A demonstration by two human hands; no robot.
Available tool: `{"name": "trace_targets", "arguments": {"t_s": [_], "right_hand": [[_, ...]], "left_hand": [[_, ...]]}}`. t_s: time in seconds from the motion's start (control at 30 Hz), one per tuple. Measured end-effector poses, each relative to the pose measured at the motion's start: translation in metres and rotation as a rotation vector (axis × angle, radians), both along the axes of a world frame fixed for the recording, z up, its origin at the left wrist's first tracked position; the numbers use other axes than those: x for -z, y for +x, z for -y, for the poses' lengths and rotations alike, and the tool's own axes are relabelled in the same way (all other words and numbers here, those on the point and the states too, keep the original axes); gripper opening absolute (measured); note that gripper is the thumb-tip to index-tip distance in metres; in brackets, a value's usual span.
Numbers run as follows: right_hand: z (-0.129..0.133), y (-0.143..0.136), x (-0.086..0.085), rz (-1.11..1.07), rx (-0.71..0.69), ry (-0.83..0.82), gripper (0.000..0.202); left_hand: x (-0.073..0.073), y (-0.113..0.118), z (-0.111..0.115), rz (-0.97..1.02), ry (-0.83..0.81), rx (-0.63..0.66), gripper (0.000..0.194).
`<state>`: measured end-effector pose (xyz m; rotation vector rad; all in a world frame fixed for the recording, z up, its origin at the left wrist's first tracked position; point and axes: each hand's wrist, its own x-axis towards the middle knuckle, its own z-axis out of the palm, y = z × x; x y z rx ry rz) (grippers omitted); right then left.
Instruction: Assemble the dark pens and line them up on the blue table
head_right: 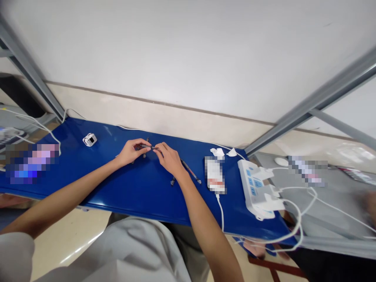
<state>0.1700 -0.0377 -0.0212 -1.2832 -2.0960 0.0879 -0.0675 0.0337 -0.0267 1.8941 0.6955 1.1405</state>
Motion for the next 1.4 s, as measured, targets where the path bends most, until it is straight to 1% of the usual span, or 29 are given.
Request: {"name": "trace_targets", "arguments": {"t_s": [0.07, 0.13, 0.2, 0.37, 0.47, 0.53, 0.67, 0.8, 0.93, 1.07, 1.2, 1.33, 1.4], "right_hand": [[-0.0008, 0.0013, 0.0007, 0.030, -0.018, 0.018, 0.031], [-0.0016, 0.0022, 0.0014, 0.039, -0.026, 0.030, 0.032], [-0.0022, 0.0024, 0.0020, 0.033, -0.035, 0.031, 0.032], [-0.0022, 0.0006, 0.0028, -0.031, -0.078, -0.015, 0.033], [-0.0018, 0.0001, 0.0027, -0.109, -0.078, -0.073, 0.028], [-0.0017, 0.0002, 0.0022, -0.134, -0.082, -0.081, 0.026], [-0.0017, 0.0000, 0.0007, -0.101, -0.104, -0.049, 0.031], [-0.0016, -0.0014, -0.0002, -0.141, -0.075, -0.068, 0.027], [-0.0012, -0.0024, -0.0013, -0.111, -0.095, -0.061, 0.030], [-0.0011, -0.0024, -0.0019, -0.134, -0.063, -0.067, 0.027], [-0.0006, -0.0012, -0.0027, -0.082, -0.072, -0.056, 0.033], [0.0001, 0.0000, -0.0038, -0.115, -0.055, -0.065, 0.028], [0.0003, 0.0005, -0.0043, -0.110, -0.070, -0.058, 0.029]], "left_hand": [[0.0021, -0.0017, -0.0010, -0.100, 0.202, -0.024, 0.032], [0.0050, -0.0026, -0.0020, -0.163, 0.355, -0.050, 0.027], [0.0080, -0.0029, -0.0030, -0.184, 0.425, -0.067, 0.026], [0.0109, -0.0018, -0.0039, -0.192, 0.489, -0.090, 0.022], [0.0099, -0.0011, -0.0026, -0.181, 0.514, -0.110, 0.020], [0.0093, -0.0009, -0.0016, -0.176, 0.521, -0.120, 0.019], [0.0093, -0.0005, -0.0002, -0.170, 0.520, -0.133, 0.018], [0.0092, -0.0003, 0.0001, -0.158, 0.510, -0.136, 0.020], [0.0082, -0.0008, 0.0007, -0.149, 0.489, -0.125, 0.021], [0.0077, -0.0012, 0.0009, -0.168, 0.467, -0.128, 0.022], [0.0081, -0.0012, 0.0007, -0.169, 0.468, -0.129, 0.024], [0.0094, -0.0008, 0.0006, -0.172, 0.478, -0.142, 0.023], [0.0102, -0.0005, 0.0007, -0.168, 0.480, -0.141, 0.023]]}}
